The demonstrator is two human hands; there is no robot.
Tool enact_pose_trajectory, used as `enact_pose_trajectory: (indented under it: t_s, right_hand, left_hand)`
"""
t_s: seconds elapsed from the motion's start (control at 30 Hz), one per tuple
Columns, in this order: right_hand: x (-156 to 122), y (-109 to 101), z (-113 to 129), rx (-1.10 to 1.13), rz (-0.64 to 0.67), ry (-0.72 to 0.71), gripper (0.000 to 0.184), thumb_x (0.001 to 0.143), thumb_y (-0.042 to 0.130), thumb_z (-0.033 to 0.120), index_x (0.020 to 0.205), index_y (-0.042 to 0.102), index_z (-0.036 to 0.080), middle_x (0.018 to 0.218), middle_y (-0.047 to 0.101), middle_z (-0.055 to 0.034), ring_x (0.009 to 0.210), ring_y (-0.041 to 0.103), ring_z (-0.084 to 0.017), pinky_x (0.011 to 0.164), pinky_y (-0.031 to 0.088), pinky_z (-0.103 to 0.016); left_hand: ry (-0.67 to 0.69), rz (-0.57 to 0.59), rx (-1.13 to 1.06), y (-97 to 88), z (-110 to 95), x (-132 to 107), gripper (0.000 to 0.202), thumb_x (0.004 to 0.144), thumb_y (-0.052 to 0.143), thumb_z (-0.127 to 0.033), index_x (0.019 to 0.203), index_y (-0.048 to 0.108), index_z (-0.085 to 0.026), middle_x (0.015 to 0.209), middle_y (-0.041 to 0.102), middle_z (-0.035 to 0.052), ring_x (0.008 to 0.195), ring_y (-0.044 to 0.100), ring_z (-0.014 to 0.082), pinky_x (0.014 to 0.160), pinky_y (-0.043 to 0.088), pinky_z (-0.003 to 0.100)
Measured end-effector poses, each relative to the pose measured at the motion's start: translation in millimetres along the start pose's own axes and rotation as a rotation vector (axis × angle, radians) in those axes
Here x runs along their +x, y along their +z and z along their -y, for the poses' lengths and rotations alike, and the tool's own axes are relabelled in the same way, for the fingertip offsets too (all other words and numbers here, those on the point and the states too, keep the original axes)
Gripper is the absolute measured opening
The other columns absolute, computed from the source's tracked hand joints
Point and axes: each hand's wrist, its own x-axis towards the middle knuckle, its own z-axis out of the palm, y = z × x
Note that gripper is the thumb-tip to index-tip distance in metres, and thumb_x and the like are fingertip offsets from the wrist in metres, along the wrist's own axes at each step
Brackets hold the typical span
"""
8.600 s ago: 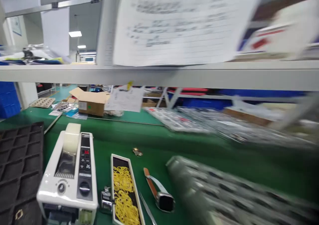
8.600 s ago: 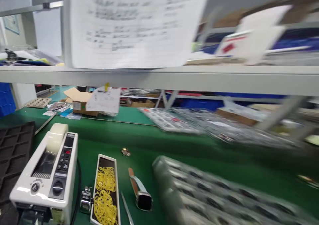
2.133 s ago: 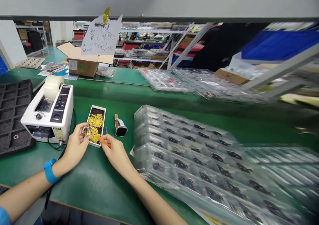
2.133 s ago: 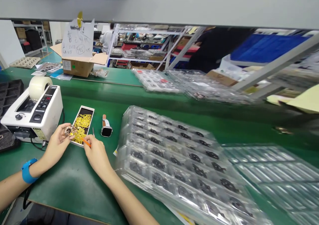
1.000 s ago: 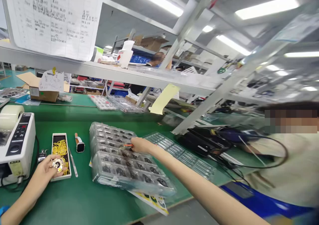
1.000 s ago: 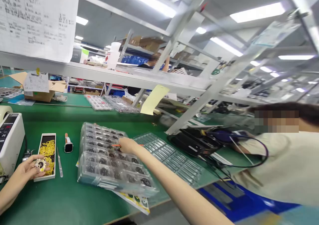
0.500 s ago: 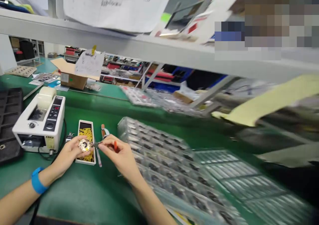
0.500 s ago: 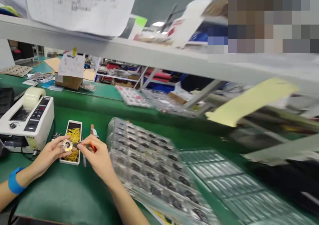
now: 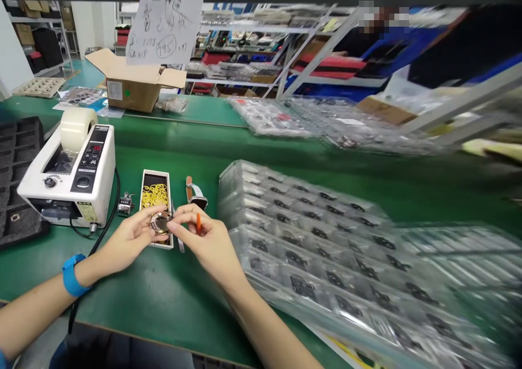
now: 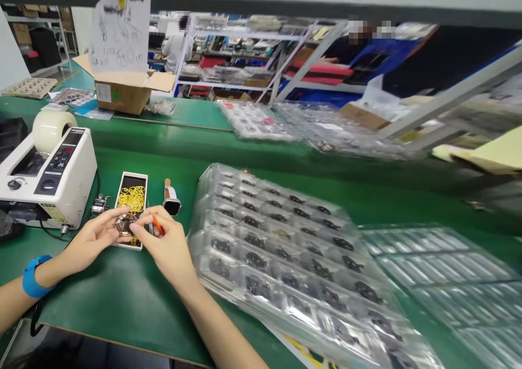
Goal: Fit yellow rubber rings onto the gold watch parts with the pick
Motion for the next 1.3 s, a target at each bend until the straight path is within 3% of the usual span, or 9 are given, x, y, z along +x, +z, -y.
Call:
enact_pose_trajectory:
  t_s: [0.37,0.8,0.93,1.17,1.3]
  right_hand:
    - [-5,6,0,-0.02,-0.082,-0.035,0.013,0.072,0.065,0.029,0.064,0.068,0.019,0.073,0.059,-0.0011,0.051,0.036,-0.008,0.049,0.032,-0.024]
    - [-13,21,-2,-0.162,-0.254,-0.157,0.013,0.077,0.062,0.022,0.064,0.063,0.019,0.074,0.059,-0.0014,0.058,0.046,-0.011,0.052,0.037,-0.025]
    - [-14,24,-3,-0.212,-0.265,-0.196,0.015,0.079,0.061,0.021,0.065,0.061,0.02,0.074,0.059,-0.0017,0.063,0.051,-0.013,0.055,0.041,-0.026]
    - [-17,31,-12,-0.385,-0.287,-0.366,0.01,0.083,0.058,0.02,0.073,0.056,0.021,0.078,0.059,-0.0031,0.075,0.058,-0.017,0.059,0.046,-0.027]
    - [-15,28,-13,-0.393,-0.251,-0.311,0.007,0.083,0.059,0.026,0.085,0.055,0.022,0.083,0.058,-0.0031,0.074,0.056,-0.016,0.057,0.044,-0.026]
  left_hand:
    - [0.03,0.029,0.025,1.3,4,0,0.04,0.087,0.054,-0.021,0.126,0.052,-0.022,0.133,0.054,0.0085,0.121,0.053,0.0247,0.098,0.049,0.036]
    - [0.015,0.002,0.065,5.1,2,-1,0.04,0.08,0.054,-0.012,0.118,0.055,-0.022,0.11,0.067,0.0057,0.102,0.063,0.0195,0.095,0.048,0.034]
    - [0.027,-0.052,0.043,8.3,5,2,0.032,0.08,0.058,-0.016,0.112,0.055,-0.019,0.103,0.068,0.0067,0.099,0.064,0.0192,0.089,0.05,0.031]
    - [0.014,-0.206,-0.011,9.4,10,5,0.027,0.077,0.068,-0.03,0.097,0.055,-0.017,0.075,0.068,0.0024,0.074,0.069,0.0182,0.075,0.055,0.032]
    - [0.03,-0.246,-0.044,7.6,9,4,0.029,0.074,0.07,-0.03,0.095,0.056,-0.016,0.076,0.067,0.0023,0.075,0.068,0.0178,0.073,0.056,0.031]
